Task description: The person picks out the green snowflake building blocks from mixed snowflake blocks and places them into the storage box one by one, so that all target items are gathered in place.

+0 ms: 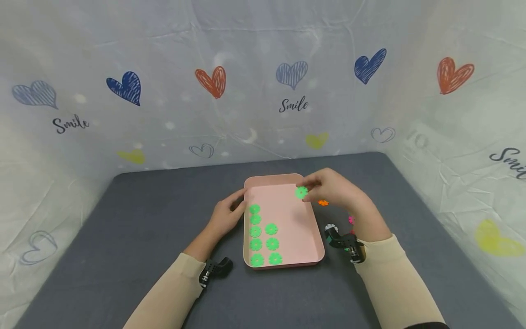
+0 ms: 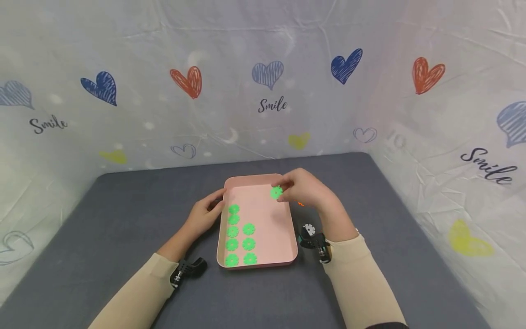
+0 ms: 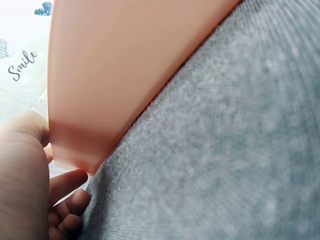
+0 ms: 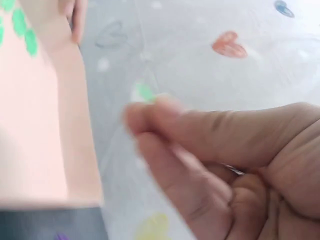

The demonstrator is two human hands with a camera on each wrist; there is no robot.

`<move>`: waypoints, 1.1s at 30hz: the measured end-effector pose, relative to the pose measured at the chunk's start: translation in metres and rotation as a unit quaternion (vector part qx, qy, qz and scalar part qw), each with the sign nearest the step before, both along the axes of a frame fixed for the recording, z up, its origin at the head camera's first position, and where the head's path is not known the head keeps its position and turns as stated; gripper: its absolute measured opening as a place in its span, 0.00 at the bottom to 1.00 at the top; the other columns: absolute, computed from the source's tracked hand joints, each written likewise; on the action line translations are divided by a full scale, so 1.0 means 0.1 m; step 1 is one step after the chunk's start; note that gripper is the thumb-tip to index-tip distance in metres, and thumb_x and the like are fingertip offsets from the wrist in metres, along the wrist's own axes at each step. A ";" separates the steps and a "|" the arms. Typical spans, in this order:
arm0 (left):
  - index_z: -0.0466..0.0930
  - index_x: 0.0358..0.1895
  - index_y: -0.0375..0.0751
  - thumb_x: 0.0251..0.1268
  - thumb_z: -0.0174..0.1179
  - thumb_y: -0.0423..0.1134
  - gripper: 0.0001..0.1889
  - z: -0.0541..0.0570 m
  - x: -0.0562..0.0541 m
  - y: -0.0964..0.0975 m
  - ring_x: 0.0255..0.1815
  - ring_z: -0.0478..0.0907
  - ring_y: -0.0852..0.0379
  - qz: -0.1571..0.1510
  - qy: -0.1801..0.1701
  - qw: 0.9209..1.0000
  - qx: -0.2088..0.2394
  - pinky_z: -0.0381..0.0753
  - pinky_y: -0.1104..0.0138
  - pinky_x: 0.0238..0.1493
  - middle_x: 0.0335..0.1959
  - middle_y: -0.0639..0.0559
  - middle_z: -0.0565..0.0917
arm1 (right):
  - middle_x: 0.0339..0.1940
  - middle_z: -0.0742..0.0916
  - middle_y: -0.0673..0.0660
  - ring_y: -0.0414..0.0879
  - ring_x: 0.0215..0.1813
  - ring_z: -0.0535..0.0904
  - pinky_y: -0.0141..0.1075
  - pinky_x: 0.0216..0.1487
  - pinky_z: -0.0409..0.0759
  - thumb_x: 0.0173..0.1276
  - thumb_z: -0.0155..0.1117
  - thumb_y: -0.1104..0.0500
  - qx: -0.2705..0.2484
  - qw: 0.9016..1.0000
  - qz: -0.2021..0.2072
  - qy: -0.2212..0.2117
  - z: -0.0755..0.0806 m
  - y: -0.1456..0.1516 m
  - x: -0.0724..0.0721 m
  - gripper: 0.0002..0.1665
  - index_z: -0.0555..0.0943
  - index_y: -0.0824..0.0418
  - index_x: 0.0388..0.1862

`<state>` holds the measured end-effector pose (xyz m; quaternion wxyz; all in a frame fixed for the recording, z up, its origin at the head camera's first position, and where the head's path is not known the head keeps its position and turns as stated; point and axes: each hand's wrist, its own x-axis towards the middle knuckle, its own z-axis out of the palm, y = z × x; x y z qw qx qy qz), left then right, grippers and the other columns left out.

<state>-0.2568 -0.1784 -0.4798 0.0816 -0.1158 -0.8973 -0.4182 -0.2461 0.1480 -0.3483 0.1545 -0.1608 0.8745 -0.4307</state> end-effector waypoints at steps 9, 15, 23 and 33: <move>0.75 0.73 0.48 0.78 0.57 0.46 0.24 -0.03 0.02 0.00 0.24 0.69 0.55 -0.001 -0.005 1.000 0.001 0.69 0.60 0.32 0.22 0.53 0.73 | 0.34 0.83 0.59 0.56 0.36 0.84 0.51 0.46 0.84 0.64 0.75 0.68 -0.103 0.995 -0.014 -0.013 -0.33 -0.59 -0.25 0.26 0.81 0.68 0.61; 0.75 0.73 0.49 0.78 0.58 0.46 0.24 -0.02 0.00 0.03 0.25 0.72 0.55 -0.002 0.002 1.000 0.006 0.71 0.60 0.33 0.30 0.49 0.80 | 0.26 0.79 0.55 0.46 0.25 0.71 0.38 0.31 0.74 0.59 0.79 0.66 0.015 0.999 0.028 0.021 -0.59 -0.84 -0.31 0.19 0.86 0.63 0.50; 0.74 0.74 0.48 0.78 0.57 0.46 0.25 -0.02 0.00 0.06 0.37 0.77 0.54 -0.010 -0.004 1.000 0.009 0.75 0.57 0.43 0.61 0.46 0.83 | 0.32 0.82 0.53 0.46 0.32 0.74 0.35 0.33 0.73 0.55 0.81 0.64 0.111 0.993 0.039 0.001 -0.73 -0.88 -0.31 0.14 0.88 0.57 0.40; 0.75 0.73 0.50 0.78 0.57 0.46 0.24 -0.01 -0.01 0.00 0.34 0.75 0.54 0.001 -0.004 1.000 0.008 0.73 0.59 0.40 0.53 0.47 0.85 | 0.33 0.85 0.55 0.48 0.31 0.78 0.36 0.33 0.78 0.64 0.74 0.65 0.093 0.992 0.088 -0.001 -0.54 -0.80 -0.22 0.13 0.89 0.61 0.48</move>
